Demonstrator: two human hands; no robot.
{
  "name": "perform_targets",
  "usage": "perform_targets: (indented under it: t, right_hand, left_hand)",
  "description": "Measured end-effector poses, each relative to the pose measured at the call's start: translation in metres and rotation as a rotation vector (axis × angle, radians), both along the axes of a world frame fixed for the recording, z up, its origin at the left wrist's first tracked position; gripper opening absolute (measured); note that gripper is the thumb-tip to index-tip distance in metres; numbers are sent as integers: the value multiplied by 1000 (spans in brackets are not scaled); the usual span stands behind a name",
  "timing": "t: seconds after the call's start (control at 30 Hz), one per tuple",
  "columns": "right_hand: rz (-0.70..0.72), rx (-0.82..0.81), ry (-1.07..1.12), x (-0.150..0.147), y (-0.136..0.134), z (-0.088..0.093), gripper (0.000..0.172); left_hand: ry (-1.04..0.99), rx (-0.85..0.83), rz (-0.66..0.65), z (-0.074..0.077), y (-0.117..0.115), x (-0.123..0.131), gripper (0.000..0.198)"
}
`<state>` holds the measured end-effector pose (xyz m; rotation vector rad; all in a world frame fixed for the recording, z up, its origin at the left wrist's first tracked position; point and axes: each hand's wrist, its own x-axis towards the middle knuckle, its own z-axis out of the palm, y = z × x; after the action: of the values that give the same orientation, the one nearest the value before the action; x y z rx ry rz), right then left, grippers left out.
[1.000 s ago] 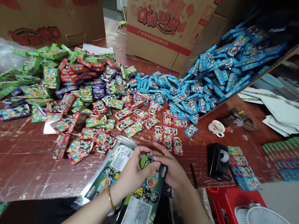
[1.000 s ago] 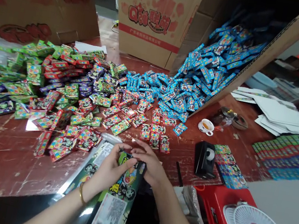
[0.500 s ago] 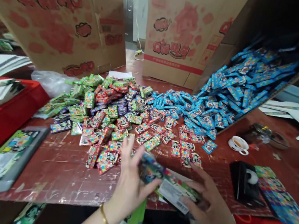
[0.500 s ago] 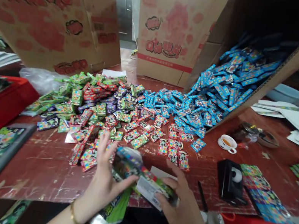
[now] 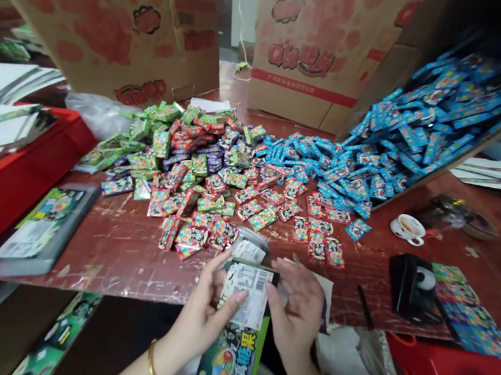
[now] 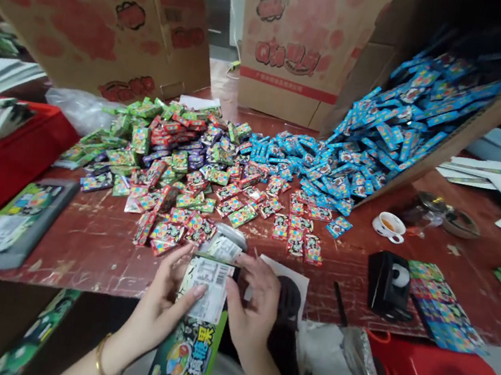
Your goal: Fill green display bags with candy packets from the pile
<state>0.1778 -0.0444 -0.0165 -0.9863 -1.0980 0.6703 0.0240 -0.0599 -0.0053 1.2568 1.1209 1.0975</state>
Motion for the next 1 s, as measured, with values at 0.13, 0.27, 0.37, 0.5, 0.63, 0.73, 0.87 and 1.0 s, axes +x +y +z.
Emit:
perform_targets:
  t: [0.13,0.27,0.37,0.5,0.63,0.73,0.87,1.0]
  right_hand:
    - [13,-1,74,-25,-15,-19,56]
    - [167,-182,173,-33,-9,-27,52]
    - [400,-395,344,-32,-1,-25,45]
    - [483,-421,272,-33,-1,-14,39]
    - [379,-239,159,-33,-9,-3,42]
    - [430,-225,119,-30,-13,6,50]
    - [488,-357,99,-23,-8,20,50]
    - [583,-503,176,-18,8,31,44]
  left_hand:
    - [-37,-119,89,-14,-15,-8,54]
    - [-8,-168,131,-14,-20,-17,45]
    - [86,-149,122,-9,-17,-25,23]
    - [154,25,172,-6,-13,-27,14]
    - [-61,58,326,-3,-15,-19,32]
    - [-98,12,295,6,-15,-18,28]
    - [-145,-139,180,23,-11,-20,13]
    - [-215,-276,203,31,-5,-17,22]
